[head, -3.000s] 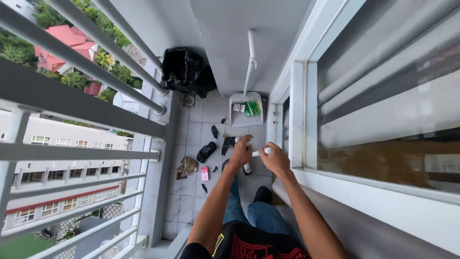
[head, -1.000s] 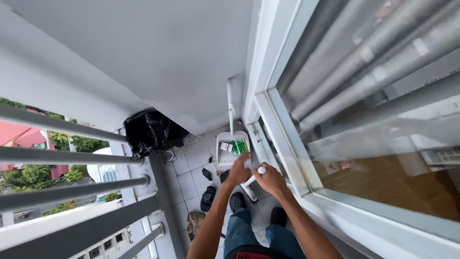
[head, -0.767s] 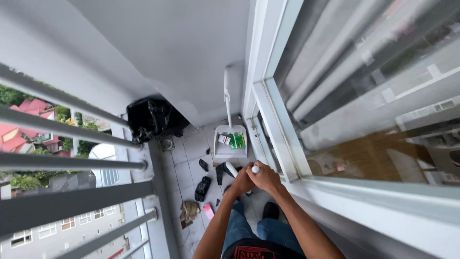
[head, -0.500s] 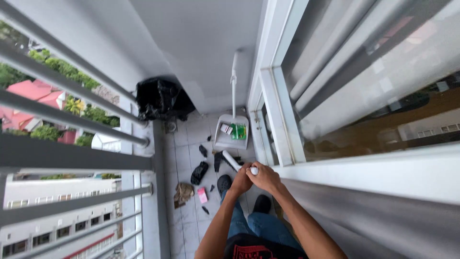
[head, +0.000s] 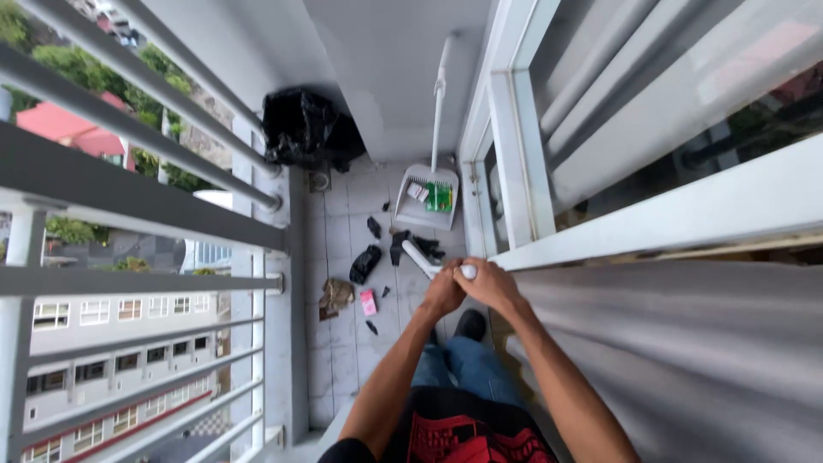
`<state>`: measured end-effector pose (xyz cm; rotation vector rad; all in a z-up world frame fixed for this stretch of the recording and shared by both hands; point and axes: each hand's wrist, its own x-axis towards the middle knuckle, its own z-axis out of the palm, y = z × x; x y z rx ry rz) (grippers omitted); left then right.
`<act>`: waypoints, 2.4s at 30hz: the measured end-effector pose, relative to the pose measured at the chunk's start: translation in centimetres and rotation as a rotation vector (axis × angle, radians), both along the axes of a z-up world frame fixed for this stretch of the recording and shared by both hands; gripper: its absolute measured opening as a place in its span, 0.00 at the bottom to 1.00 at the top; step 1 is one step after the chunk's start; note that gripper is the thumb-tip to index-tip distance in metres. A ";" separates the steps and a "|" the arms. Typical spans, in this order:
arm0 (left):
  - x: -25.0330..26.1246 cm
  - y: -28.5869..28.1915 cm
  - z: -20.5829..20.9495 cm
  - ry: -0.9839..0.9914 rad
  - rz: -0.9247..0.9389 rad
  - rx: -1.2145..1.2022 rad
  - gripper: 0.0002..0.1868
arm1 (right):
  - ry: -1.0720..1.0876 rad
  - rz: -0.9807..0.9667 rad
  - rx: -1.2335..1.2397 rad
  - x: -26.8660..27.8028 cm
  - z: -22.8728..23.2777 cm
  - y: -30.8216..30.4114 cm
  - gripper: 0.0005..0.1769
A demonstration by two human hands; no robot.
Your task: Cleaning the balcony floor and glass using a brush and dustpan.
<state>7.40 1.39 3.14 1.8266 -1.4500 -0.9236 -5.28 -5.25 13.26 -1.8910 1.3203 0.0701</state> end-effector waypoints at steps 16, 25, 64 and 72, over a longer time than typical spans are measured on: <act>-0.3 1.4 -0.8 0.036 0.056 0.049 0.19 | -0.068 0.281 0.155 0.2 -0.5 -2.2 0.21; -1.5 -3.2 -3.3 -0.008 0.118 0.056 0.22 | -0.094 0.321 0.149 0.5 -0.3 -7.1 0.20; 1.1 -8.3 -1.5 0.137 0.133 -0.111 0.18 | -0.202 0.181 0.014 2.5 -1.1 -10.0 0.21; 1.6 -9.1 2.1 0.171 0.190 -0.169 0.15 | -0.120 0.219 0.018 3.2 1.3 -10.0 0.20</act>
